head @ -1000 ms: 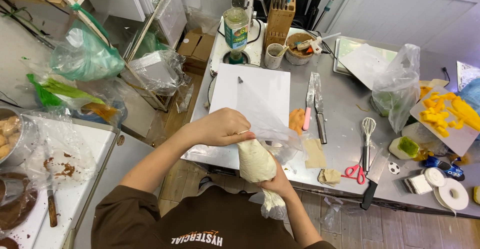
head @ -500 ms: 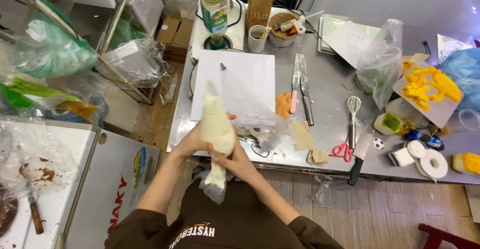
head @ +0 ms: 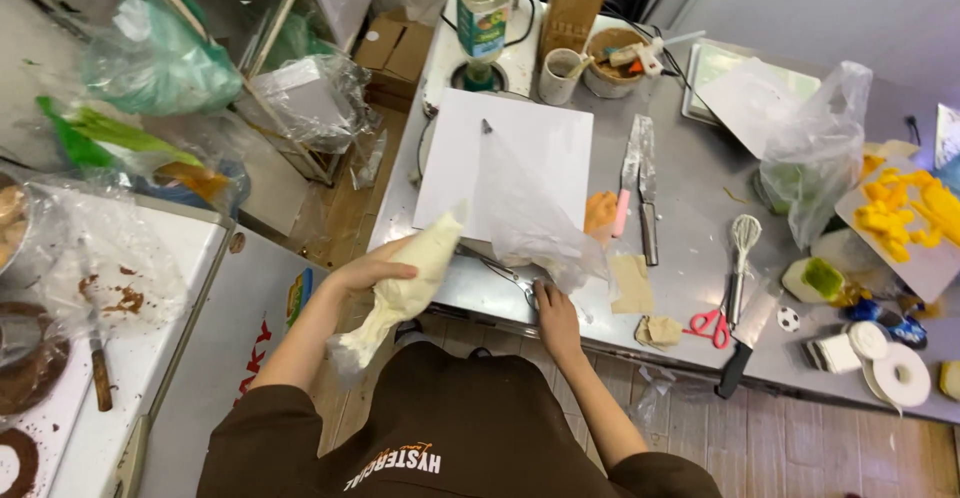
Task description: Preparing a cake board by wiping it and filling a piping bag with cream from a container.
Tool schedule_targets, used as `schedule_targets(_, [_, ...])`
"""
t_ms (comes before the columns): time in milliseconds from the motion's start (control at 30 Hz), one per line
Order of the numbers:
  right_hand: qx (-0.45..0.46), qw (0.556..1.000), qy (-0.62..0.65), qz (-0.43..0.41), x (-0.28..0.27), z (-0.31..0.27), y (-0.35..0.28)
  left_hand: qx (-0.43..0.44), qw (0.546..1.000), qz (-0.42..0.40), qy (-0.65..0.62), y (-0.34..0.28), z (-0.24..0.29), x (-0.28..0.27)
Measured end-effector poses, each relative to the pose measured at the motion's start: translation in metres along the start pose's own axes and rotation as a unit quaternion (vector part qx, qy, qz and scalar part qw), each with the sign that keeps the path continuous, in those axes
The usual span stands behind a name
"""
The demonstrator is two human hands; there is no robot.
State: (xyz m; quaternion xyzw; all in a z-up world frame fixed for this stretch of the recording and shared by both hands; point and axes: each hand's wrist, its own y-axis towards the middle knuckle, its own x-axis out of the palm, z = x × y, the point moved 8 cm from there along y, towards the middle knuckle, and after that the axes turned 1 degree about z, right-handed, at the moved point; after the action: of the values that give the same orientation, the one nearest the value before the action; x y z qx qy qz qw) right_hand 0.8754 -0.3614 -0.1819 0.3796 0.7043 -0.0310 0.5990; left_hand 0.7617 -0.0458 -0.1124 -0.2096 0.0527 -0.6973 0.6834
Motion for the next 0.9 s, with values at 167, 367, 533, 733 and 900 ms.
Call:
schedule_targets(167, [0.126,0.955,0.049,-0.266,0.042,0.024,-0.006,-0.047,0.991,-0.015,0.125,0.012,0.006,0.016])
schedule_targets(367, [0.253,0.863,0.31,-0.308,0.028,0.019,-0.037,-0.024,0.966,-0.07,0.249,0.013,0.024,0.038])
schedule_targets(533, [0.291,0.759,0.51,-0.281,-0.004,0.013,-0.065,-0.029,0.939,-0.074,0.334,0.018,0.022,0.049])
schedule_targets(733, [0.287,0.762,0.546,-0.198,-0.084,-0.01,-0.039,-0.01,0.919,-0.153,0.364,0.051,0.022,0.098])
schedule_targets(900, [0.33,0.768,0.532,-0.136,-0.117,-0.018,-0.051,0.019,0.888,-0.225,0.4,0.077,0.026,0.146])
